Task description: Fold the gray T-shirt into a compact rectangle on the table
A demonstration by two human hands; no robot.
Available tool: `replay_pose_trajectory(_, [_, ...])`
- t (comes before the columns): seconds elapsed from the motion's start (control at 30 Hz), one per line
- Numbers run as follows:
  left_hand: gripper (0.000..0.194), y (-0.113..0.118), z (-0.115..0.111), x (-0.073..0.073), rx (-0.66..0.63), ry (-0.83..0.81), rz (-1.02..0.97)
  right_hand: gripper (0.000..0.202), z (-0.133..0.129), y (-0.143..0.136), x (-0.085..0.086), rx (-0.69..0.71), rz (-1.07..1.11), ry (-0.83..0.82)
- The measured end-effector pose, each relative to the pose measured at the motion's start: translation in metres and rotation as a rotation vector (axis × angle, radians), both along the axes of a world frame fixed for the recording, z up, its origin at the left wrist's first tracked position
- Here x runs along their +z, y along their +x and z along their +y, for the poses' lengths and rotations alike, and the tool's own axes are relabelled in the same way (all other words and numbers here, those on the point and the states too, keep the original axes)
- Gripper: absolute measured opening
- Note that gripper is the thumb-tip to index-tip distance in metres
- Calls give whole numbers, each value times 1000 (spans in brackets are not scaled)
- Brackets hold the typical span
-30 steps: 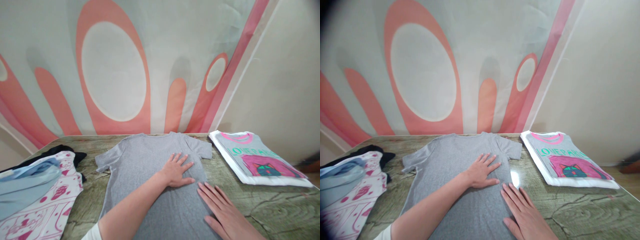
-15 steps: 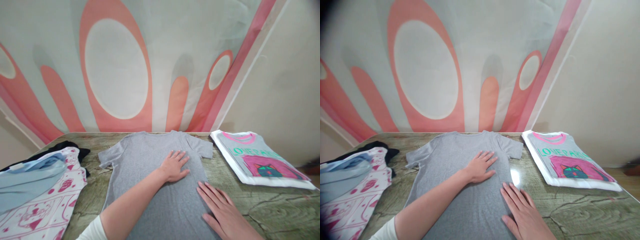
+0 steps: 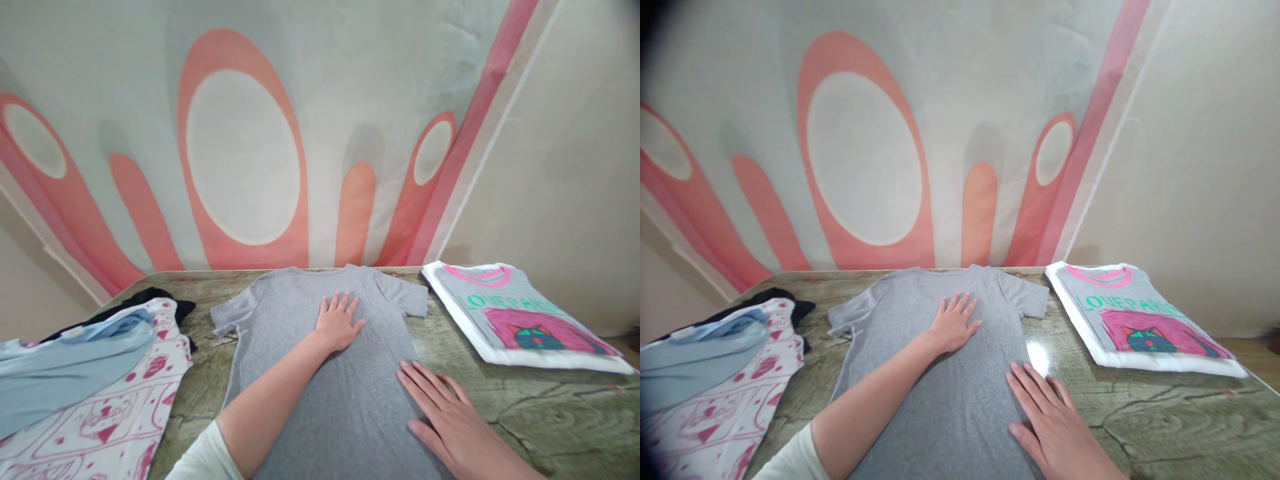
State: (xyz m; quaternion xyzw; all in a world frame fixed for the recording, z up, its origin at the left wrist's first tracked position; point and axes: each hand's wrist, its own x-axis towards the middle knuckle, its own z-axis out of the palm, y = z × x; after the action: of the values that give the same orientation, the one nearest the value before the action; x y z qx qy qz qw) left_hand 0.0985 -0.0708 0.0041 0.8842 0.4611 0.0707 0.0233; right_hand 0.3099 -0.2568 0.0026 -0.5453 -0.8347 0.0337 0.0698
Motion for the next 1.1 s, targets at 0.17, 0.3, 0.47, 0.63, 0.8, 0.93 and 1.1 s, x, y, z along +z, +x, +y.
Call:
replay_pose_trajectory(0.17, [66, 3, -7, 3, 10, -28, 0, 64, -2, 5, -8, 17, -16, 85])
replay_pose_trajectory(0.3, [66, -8, -15, 7, -62, -81, 9, 70, -5, 10, -18, 49, -7, 214])
replay_pose_trajectory(0.47, [67, -62, -23, 10, -19, -73, 30, 66, -12, 12, -23, 61, -53, 289])
replay_pose_trajectory(0.63, [64, -138, -15, 6, 212, -17, 61, 57, -16, 15, -31, 20, -60, 225])
replay_pose_trajectory(0.8, [60, -199, 7, 17, 394, 13, 40, 55, -10, 21, -25, -15, -63, 21])
replay_pose_trajectory(0.93, [50, -238, 33, 35, 648, -29, -76, 52, 8, 19, 12, 56, -41, -199])
replay_pose_trajectory(1.1, [36, -264, 47, 44, 719, -133, -70, 48, 58, -35, 72, 144, 88, -272])
